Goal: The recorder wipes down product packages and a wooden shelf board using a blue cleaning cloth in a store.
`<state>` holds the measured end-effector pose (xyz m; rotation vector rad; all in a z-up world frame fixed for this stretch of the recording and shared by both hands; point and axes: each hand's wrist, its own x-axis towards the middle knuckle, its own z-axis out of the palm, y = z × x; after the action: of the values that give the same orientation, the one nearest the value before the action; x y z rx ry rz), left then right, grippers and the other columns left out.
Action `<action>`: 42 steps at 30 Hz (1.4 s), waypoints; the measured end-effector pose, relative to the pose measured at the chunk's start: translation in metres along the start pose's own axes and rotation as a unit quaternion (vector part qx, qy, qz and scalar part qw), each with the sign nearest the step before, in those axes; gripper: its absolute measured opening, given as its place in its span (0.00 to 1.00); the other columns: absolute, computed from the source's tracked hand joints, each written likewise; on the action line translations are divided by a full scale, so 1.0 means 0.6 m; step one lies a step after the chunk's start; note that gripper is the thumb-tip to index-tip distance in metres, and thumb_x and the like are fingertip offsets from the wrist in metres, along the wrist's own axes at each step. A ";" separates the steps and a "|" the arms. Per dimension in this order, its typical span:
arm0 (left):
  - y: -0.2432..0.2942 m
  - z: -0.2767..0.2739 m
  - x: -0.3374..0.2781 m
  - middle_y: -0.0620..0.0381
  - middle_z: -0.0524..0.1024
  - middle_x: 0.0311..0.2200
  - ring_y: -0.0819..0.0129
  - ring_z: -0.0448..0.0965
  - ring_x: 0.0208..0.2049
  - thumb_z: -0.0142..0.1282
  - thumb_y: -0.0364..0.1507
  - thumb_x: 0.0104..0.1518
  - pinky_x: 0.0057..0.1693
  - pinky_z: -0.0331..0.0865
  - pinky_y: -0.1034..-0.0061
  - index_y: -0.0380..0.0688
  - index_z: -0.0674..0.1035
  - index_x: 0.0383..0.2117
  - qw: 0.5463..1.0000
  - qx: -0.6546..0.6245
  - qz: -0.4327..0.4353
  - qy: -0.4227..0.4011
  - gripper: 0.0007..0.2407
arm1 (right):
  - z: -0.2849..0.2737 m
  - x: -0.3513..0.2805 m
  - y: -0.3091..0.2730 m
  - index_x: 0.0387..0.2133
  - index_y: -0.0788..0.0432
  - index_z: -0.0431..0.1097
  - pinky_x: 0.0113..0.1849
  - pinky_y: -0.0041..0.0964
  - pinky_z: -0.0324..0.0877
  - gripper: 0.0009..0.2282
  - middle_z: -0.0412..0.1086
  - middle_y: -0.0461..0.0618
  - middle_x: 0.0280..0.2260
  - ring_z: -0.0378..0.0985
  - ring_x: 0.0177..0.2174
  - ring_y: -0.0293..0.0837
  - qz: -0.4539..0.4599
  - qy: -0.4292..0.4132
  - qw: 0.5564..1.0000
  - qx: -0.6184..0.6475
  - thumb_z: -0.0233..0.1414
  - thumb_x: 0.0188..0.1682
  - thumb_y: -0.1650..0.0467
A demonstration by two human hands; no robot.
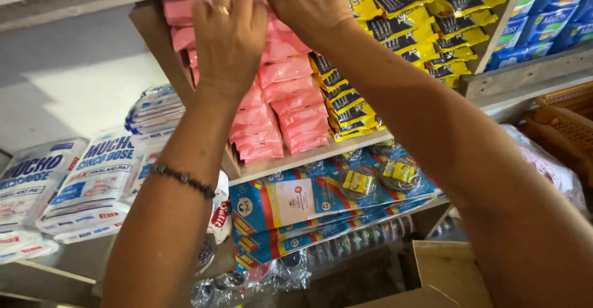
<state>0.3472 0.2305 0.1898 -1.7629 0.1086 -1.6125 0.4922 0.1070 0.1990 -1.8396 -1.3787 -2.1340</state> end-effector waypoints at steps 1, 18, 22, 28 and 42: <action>0.000 0.000 -0.012 0.59 0.68 0.34 0.67 0.65 0.32 0.58 0.28 0.58 0.40 0.61 0.71 0.49 0.77 0.30 1.000 0.007 0.013 0.024 0.02 | -0.018 0.000 0.002 0.27 0.49 0.72 0.27 0.39 0.68 0.01 0.72 0.44 0.31 0.73 0.26 0.45 -0.003 -0.010 1.000 0.019 0.54 0.46 0.68; 0.078 0.113 -0.060 0.57 0.73 0.27 0.63 0.76 0.16 0.55 0.25 0.52 0.23 0.73 0.68 0.45 0.78 0.31 0.990 0.006 -0.079 -0.119 0.04 | -0.081 -0.010 0.014 0.26 0.48 0.69 0.30 0.38 0.68 0.03 0.68 0.45 0.37 0.72 0.29 0.45 -0.012 0.012 1.000 0.005 0.56 0.46 0.66; 0.071 0.102 -0.066 0.56 0.74 0.26 0.62 0.75 0.17 0.55 0.24 0.52 0.26 0.72 0.68 0.45 0.78 0.26 0.992 -0.037 -0.063 -0.099 0.01 | -0.087 -0.017 0.010 0.25 0.46 0.67 0.30 0.36 0.68 0.04 0.65 0.40 0.31 0.69 0.27 0.41 -0.014 0.034 0.999 -0.012 0.55 0.47 0.66; 0.068 0.092 -0.066 0.58 0.74 0.29 0.64 0.75 0.19 0.56 0.25 0.50 0.29 0.73 0.69 0.49 0.79 0.25 0.993 -0.028 -0.045 -0.109 0.01 | -0.070 -0.008 -0.007 0.33 0.46 0.67 0.28 0.34 0.66 0.06 0.64 0.40 0.30 0.70 0.25 0.40 -0.005 0.018 0.996 -0.085 0.55 0.47 0.64; 0.073 0.097 -0.072 0.56 0.73 0.26 0.63 0.73 0.18 0.57 0.24 0.48 0.28 0.70 0.69 0.49 0.78 0.20 0.994 -0.051 -0.076 -0.060 0.03 | 0.011 0.015 -0.024 0.29 0.48 0.67 0.25 0.33 0.63 0.02 0.66 0.42 0.27 0.66 0.21 0.38 -0.060 0.052 0.988 -0.131 0.53 0.47 0.67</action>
<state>0.4075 0.2473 0.1329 -1.9846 0.0007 -1.6267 0.4874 0.1242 0.1972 -1.7304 -1.2693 -2.5417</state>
